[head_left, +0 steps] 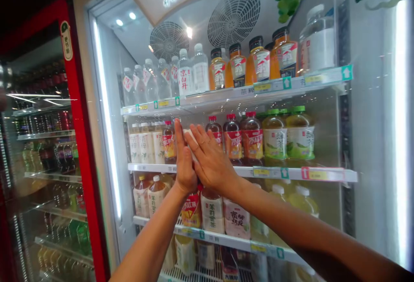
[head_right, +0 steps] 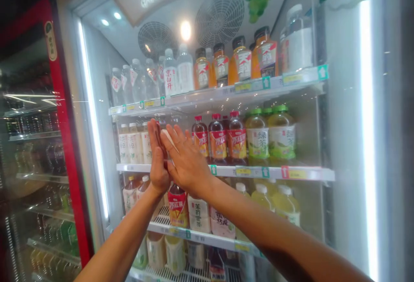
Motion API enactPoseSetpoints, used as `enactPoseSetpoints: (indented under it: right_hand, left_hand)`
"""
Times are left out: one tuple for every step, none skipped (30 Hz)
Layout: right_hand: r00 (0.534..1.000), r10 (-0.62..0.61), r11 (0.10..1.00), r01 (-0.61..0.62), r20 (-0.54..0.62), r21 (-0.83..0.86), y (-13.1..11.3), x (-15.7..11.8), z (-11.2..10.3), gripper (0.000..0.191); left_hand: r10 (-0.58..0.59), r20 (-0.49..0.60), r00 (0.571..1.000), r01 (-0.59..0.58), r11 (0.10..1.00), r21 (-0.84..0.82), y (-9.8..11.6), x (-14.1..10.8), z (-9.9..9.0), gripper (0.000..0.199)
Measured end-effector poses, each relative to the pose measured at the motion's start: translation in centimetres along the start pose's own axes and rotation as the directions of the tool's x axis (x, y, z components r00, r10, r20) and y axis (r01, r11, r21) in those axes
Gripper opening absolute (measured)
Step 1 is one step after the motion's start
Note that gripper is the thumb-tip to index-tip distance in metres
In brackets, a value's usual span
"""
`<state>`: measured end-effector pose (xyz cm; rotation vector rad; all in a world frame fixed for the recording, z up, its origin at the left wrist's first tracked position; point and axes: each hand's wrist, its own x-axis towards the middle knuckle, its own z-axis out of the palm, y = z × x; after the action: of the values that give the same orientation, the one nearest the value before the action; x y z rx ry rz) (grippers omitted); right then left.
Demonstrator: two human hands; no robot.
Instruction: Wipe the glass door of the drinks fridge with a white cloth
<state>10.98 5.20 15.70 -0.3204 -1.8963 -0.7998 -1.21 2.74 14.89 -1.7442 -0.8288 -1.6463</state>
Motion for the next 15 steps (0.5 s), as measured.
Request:
enactPoseSetpoints:
  right_hand:
    - [0.998,-0.027,0.998,0.03,0.049,-0.057,0.2,0.4,0.5,0.078]
    - [0.995,-0.051,0.992,0.061,0.087,-0.11,0.6,0.9,0.8,0.078]
    - [0.991,-0.072,0.984,0.089,0.108,-0.155,1.1,1.5,0.8,0.077]
    - [0.991,-0.078,0.975,0.099,0.11,-0.198,1.5,2.1,0.8,0.076]
    - [0.992,-0.076,0.966,0.099,0.103,-0.24,1.7,2.6,0.6,0.075]
    - [0.991,-0.082,0.953,0.109,0.106,-0.282,1.9,3.2,0.5,0.077]
    - [0.986,-0.111,0.941,0.145,0.125,-0.306,1.9,3.7,0.6,0.08]
    - [0.972,-0.167,0.928,0.212,0.168,-0.305,1.8,4.2,0.7,0.082]
    - [0.942,-0.243,0.91,0.304,0.231,-0.281,1.6,4.6,0.9,0.084]
    - [0.898,-0.325,0.885,0.399,0.297,-0.239,1.4,5.1,1.2,0.086]
    - [0.856,-0.384,0.863,0.466,0.347,-0.195,1.3,5.7,1.6,0.087]
    - [0.837,-0.402,0.857,0.486,0.372,-0.169,1.2,6.4,1.9,0.087]
    - [0.849,-0.378,0.87,0.463,0.37,-0.173,1.2,7.2,2.2,0.087]
    - [0.879,-0.325,0.891,0.408,0.349,-0.199,1.1,8.0,2.4,0.086]
    - [0.908,-0.268,0.908,0.35,0.322,-0.231,1.0,8.8,2.7,0.087]
  left_hand:
    - [0.027,0.024,0.999,-0.027,0.999,0.016,-1.2,0.1,-1.3,0.063]
    - [0.057,0.053,0.997,-0.059,0.997,0.04,-2.6,0.3,-2.6,0.062]
    - [0.083,0.082,0.993,-0.088,0.993,0.072,-4.3,0.7,-4.0,0.061]
    - [0.1,0.107,0.989,-0.111,0.988,0.107,-6.0,1.1,-5.3,0.06]
    - [0.109,0.128,0.986,-0.129,0.98,0.153,-7.7,1.5,-6.6,0.06]
    - [0.115,0.145,0.983,-0.145,0.966,0.215,-9.5,1.9,-7.7,0.06]
    - [0.125,0.162,0.979,-0.168,0.943,0.289,-11.1,2.2,-8.6,0.062]
    - [0.14,0.18,0.974,-0.198,0.912,0.36,-12.6,2.4,-9.5,0.065]
    - [0.158,0.197,0.968,-0.228,0.879,0.418,-14.0,2.4,-10.2,0.067]
    - [0.172,0.211,0.962,-0.254,0.85,0.461,-15.1,2.4,-10.8,0.069]
    - [0.183,0.22,0.958,-0.27,0.831,0.487,-16.1,2.3,-11.3,0.071]
    - [0.187,0.222,0.957,-0.275,0.826,0.491,-16.9,2.1,-11.7,0.072]
    - [0.185,0.219,0.958,-0.272,0.829,0.488,-17.5,1.9,-12.1,0.073]
    - [0.183,0.213,0.96,-0.266,0.833,0.484,-18.1,1.7,-12.5,0.074]
    - [0.182,0.207,0.961,-0.262,0.837,0.481,-18.6,1.5,-12.9,0.075]
